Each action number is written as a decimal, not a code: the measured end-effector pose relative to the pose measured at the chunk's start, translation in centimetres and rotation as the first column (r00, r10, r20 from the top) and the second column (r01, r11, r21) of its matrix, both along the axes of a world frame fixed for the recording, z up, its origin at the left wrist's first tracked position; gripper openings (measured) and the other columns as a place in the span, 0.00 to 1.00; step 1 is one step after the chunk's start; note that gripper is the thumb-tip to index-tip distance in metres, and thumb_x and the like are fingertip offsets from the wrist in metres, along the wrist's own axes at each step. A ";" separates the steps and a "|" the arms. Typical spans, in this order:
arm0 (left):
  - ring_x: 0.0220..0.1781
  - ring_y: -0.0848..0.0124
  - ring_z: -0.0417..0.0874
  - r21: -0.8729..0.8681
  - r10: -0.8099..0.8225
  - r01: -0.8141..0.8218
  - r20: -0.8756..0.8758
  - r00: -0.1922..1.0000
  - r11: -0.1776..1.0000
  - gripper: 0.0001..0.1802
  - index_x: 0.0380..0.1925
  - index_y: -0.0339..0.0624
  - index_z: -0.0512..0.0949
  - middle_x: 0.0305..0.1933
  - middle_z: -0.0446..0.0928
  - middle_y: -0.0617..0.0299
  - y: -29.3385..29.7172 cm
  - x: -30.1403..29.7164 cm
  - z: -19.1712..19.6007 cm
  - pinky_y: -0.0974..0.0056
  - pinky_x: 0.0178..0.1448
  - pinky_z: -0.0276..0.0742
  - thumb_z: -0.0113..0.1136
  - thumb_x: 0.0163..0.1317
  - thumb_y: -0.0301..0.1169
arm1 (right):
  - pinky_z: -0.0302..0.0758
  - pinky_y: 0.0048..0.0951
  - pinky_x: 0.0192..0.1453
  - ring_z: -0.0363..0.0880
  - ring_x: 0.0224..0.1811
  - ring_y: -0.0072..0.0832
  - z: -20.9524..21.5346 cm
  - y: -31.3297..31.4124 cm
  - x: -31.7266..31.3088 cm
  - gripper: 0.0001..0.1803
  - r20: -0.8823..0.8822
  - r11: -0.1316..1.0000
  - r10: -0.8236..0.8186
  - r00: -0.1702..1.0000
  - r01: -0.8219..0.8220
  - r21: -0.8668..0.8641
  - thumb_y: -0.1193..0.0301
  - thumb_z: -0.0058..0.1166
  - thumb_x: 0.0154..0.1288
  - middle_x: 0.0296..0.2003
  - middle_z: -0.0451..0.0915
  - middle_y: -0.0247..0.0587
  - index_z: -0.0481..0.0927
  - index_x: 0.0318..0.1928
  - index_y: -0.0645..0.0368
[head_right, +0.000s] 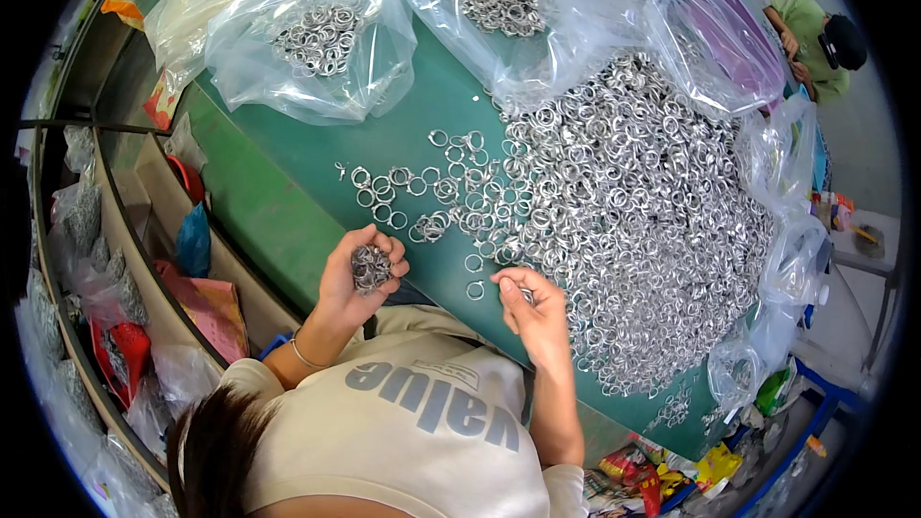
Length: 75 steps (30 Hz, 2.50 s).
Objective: The person picks up metal rings from a large pile and puts them into plastic bags on a workbench.
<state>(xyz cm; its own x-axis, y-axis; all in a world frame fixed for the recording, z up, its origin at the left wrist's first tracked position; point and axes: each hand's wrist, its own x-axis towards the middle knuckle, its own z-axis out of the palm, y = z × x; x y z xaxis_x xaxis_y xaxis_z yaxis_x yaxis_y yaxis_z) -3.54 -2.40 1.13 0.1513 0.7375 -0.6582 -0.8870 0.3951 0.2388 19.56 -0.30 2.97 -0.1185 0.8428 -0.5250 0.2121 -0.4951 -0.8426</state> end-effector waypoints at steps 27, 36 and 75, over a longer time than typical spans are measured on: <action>0.24 0.71 0.79 0.088 -0.641 0.674 -0.238 0.729 0.734 0.19 0.43 0.29 0.77 0.28 0.77 0.56 -2.2 4.5 -1.0 0.73 0.18 0.69 0.46 0.65 0.36 | 0.73 0.34 0.20 0.78 0.18 0.36 -1.7 -1.5 0.0 0.27 0.790 0.740 -0.072 0.609 -0.498 0.451 0.72 0.55 0.57 0.27 0.79 0.42 0.67 0.58 0.56; 0.24 0.72 0.77 0.085 -0.284 0.333 -0.356 0.890 0.939 0.22 0.47 0.28 0.73 0.26 0.75 0.59 -1.5 4.5 0.0 0.73 0.19 0.68 0.45 0.65 0.38 | 0.72 0.37 0.22 0.77 0.21 0.41 -1.9 -0.2 -3.0 0.20 0.616 0.596 0.217 0.757 -0.603 0.530 0.72 0.53 0.59 0.27 0.77 0.42 0.73 0.53 0.53; 0.26 0.75 0.76 0.124 -0.285 0.337 -0.312 0.906 0.934 0.21 0.47 0.30 0.74 0.27 0.75 0.62 -0.3 3.5 0.4 0.74 0.20 0.68 0.45 0.67 0.38 | 0.72 0.23 0.35 0.77 0.28 0.24 -0.8 4.8 -0.8 0.07 0.138 0.829 -0.054 0.989 -0.033 0.559 0.79 0.56 0.57 0.30 0.82 0.42 0.81 0.37 0.65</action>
<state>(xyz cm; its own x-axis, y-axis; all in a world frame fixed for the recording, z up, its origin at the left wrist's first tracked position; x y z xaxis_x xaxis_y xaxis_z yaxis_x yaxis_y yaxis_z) -0.05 -2.69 1.55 0.2166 0.7883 -0.5759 -0.6096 0.5700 0.5510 18.78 4.51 2.14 -0.0690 0.9973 0.0253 0.3478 0.0478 -0.9363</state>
